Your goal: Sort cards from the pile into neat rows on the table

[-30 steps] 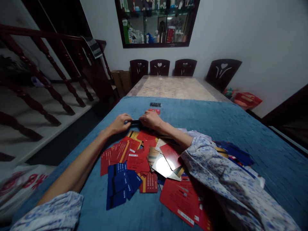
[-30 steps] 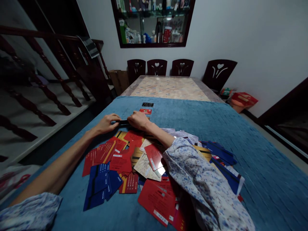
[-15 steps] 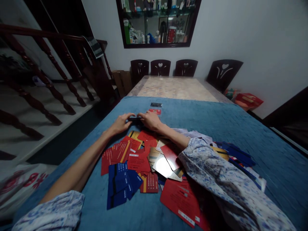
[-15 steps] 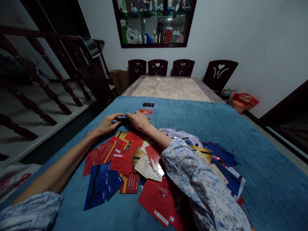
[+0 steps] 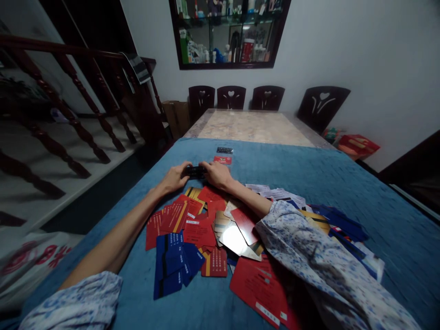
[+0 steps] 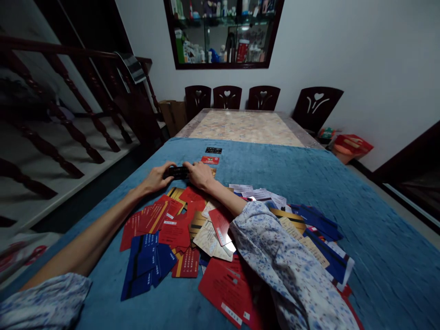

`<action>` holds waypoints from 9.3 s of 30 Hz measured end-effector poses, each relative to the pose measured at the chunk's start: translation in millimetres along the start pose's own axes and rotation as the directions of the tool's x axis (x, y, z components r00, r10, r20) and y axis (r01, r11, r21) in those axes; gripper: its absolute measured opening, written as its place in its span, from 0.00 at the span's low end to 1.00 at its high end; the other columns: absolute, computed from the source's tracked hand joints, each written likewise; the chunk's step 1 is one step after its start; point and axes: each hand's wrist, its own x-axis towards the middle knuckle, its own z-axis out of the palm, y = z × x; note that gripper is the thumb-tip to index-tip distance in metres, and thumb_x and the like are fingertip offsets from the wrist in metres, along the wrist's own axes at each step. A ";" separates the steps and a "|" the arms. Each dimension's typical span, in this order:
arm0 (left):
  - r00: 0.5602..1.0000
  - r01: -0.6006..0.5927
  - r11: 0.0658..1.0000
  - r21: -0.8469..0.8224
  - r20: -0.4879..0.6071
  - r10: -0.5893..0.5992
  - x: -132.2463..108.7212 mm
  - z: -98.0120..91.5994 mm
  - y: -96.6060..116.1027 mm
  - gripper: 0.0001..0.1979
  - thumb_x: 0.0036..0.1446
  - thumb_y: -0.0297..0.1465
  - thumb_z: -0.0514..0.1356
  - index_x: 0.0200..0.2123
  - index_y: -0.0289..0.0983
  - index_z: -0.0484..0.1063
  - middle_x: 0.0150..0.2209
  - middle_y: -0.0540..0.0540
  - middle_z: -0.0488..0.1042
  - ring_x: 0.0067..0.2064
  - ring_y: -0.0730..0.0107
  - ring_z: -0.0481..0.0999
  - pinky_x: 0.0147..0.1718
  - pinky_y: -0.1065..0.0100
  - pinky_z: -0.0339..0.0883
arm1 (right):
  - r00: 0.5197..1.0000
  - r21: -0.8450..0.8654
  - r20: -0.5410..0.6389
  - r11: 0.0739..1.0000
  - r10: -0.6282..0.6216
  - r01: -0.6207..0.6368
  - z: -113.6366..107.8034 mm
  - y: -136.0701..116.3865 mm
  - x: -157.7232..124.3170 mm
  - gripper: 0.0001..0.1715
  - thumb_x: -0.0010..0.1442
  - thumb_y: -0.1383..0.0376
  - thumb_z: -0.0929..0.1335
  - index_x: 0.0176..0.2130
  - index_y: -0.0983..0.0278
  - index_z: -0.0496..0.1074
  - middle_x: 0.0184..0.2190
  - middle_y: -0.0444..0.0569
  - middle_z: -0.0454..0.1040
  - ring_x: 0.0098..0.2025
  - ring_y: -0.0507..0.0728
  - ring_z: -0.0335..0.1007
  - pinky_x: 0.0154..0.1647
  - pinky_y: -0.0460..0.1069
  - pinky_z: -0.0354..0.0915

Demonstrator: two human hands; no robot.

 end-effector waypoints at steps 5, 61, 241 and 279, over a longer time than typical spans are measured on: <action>0.999 -0.003 1.000 0.017 0.041 0.002 -1.4 0.1 3.2 0.26 0.54 0.30 0.57 0.57 0.36 0.69 0.41 0.43 0.81 0.40 0.58 0.80 0.45 0.61 0.72 | 0.999 -0.023 0.025 0.999 -0.040 0.041 5.3 3.1 2.2 0.31 0.67 0.64 0.63 0.68 0.59 0.62 0.55 0.58 0.75 0.56 0.64 0.71 0.49 0.52 0.67; 0.982 -0.161 0.987 -0.019 0.099 0.162 174.7 41.6 4.4 0.24 0.47 0.30 0.69 0.51 0.36 0.77 0.50 0.39 0.73 0.56 0.48 0.71 0.59 0.52 0.66 | 0.994 0.000 -0.078 0.997 0.078 -0.078 -8.7 133.5 51.8 0.24 0.62 0.64 0.69 0.56 0.71 0.72 0.55 0.62 0.69 0.56 0.66 0.63 0.56 0.56 0.63; 0.923 -0.077 0.974 -0.211 0.354 0.150 26.0 -18.5 35.5 0.13 0.49 0.33 0.64 0.38 0.40 0.85 0.42 0.43 0.83 0.46 0.58 0.78 0.53 0.59 0.69 | 0.815 0.175 -0.112 0.796 -0.569 0.580 13.7 76.0 -4.1 0.13 0.67 0.63 0.67 0.40 0.64 0.82 0.37 0.54 0.81 0.39 0.57 0.72 0.49 0.54 0.64; 0.976 -0.100 0.994 -0.052 0.191 0.108 19.7 6.5 34.9 0.17 0.50 0.30 0.60 0.46 0.40 0.65 0.34 0.48 0.75 0.33 0.64 0.74 0.36 0.64 0.67 | 0.968 0.085 -0.070 0.966 -0.239 0.245 13.8 60.0 -21.5 0.31 0.62 0.64 0.69 0.63 0.61 0.64 0.56 0.58 0.72 0.52 0.62 0.72 0.46 0.52 0.67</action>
